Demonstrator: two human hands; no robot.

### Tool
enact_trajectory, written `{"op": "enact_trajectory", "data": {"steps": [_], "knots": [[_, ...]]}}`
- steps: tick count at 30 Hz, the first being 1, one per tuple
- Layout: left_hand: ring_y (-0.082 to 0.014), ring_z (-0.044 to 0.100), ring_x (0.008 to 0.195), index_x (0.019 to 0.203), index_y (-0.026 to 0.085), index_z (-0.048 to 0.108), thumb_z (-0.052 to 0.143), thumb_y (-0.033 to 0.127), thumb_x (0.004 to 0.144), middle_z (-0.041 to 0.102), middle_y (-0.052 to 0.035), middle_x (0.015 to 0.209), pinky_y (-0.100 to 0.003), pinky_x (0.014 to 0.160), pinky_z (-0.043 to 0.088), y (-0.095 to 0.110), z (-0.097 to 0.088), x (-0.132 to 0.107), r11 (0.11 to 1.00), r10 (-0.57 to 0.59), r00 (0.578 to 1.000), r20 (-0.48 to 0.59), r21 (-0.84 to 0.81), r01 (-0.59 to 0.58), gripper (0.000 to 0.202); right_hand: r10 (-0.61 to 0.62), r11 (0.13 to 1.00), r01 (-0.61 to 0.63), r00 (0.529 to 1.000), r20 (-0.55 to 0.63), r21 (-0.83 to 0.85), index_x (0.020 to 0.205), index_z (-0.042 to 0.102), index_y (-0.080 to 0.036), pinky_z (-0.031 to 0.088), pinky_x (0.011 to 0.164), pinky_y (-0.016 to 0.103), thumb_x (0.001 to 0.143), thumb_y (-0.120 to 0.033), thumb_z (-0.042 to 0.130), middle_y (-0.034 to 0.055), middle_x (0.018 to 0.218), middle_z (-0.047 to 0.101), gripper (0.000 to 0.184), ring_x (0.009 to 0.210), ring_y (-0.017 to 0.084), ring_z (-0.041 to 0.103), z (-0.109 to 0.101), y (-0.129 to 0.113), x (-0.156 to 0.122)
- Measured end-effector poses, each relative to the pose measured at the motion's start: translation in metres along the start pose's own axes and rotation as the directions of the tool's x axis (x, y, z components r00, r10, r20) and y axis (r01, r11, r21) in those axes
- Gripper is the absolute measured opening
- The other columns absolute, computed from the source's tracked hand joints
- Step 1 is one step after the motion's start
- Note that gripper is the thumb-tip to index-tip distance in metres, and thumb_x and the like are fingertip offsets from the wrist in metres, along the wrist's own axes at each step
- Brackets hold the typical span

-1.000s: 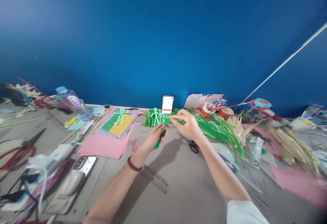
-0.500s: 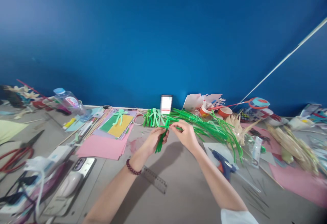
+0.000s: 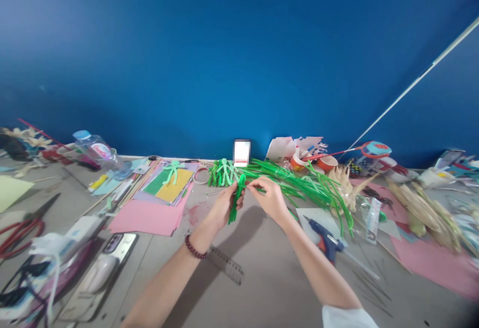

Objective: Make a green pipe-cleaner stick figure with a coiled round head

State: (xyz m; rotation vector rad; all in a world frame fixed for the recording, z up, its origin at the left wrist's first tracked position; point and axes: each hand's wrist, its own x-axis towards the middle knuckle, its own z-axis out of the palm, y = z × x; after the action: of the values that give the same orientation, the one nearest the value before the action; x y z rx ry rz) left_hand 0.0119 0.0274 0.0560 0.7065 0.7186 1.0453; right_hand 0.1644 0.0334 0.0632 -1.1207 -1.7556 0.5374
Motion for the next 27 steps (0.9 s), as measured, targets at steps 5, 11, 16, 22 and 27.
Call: {"op": "enact_trajectory", "data": {"steps": [5,11,16,22,27], "knots": [[-0.0064,0.040,0.050,0.071,0.014,0.059,0.065,0.044,0.073,0.046,0.0028,0.059,-0.020,0.046,0.030,-0.0015,0.0002,0.0000,0.995,0.082,0.991,-0.102,0.070,-0.075,0.030,0.022,0.999,-0.023,1.000,0.017,0.028,0.081,0.066,-0.020,0.045,0.060,0.026,0.083,-0.026,0.054,0.0050,0.080,0.065,0.013,0.073,0.017,0.058,0.0026,-0.0027,-0.0013],[-0.0059,0.043,0.049,0.065,0.014,0.059,0.069,0.039,0.070,0.049,0.0029,0.057,-0.021,0.048,0.030,-0.0039,-0.0011,0.0000,0.989,0.122,0.984,-0.130,0.097,-0.110,0.027,0.049,0.998,-0.050,0.999,0.016,0.026,0.079,0.072,-0.022,0.044,0.057,0.025,0.080,-0.027,0.060,0.0035,0.072,0.062,0.013,0.067,0.016,0.057,0.0048,-0.0035,-0.0031],[-0.0071,0.048,0.051,0.069,0.015,0.063,0.069,0.039,0.070,0.058,0.0004,0.064,-0.022,0.050,0.033,-0.0038,-0.0007,0.0000,0.993,0.111,0.984,-0.138,0.049,-0.105,0.025,0.083,0.996,-0.083,0.996,0.012,0.038,0.082,0.073,-0.023,0.046,0.059,0.025,0.081,-0.025,0.058,0.0041,0.077,0.067,0.015,0.071,0.017,0.061,0.0069,-0.0024,-0.0044],[-0.0089,0.049,0.053,0.068,0.016,0.063,0.071,0.039,0.069,0.056,0.0017,0.060,-0.023,0.053,0.036,-0.0060,-0.0019,0.0021,0.990,0.143,0.980,-0.142,0.021,-0.141,0.024,0.174,0.977,-0.176,0.984,0.028,0.124,0.087,0.072,-0.020,0.051,0.068,0.027,0.080,-0.027,0.057,0.0053,0.089,0.073,0.018,0.084,0.021,0.066,0.0079,-0.0043,-0.0049],[-0.0099,0.047,0.055,0.069,0.016,0.064,0.067,0.042,0.071,0.054,0.0009,0.060,-0.022,0.052,0.035,-0.0028,-0.0022,-0.0004,0.969,0.200,0.969,-0.146,0.178,-0.173,0.027,0.177,0.981,-0.180,0.983,0.041,0.077,0.089,0.071,-0.019,0.052,0.069,0.029,0.080,-0.028,0.056,0.0062,0.090,0.072,0.019,0.080,0.021,0.066,0.0079,-0.0021,-0.0049]]}}
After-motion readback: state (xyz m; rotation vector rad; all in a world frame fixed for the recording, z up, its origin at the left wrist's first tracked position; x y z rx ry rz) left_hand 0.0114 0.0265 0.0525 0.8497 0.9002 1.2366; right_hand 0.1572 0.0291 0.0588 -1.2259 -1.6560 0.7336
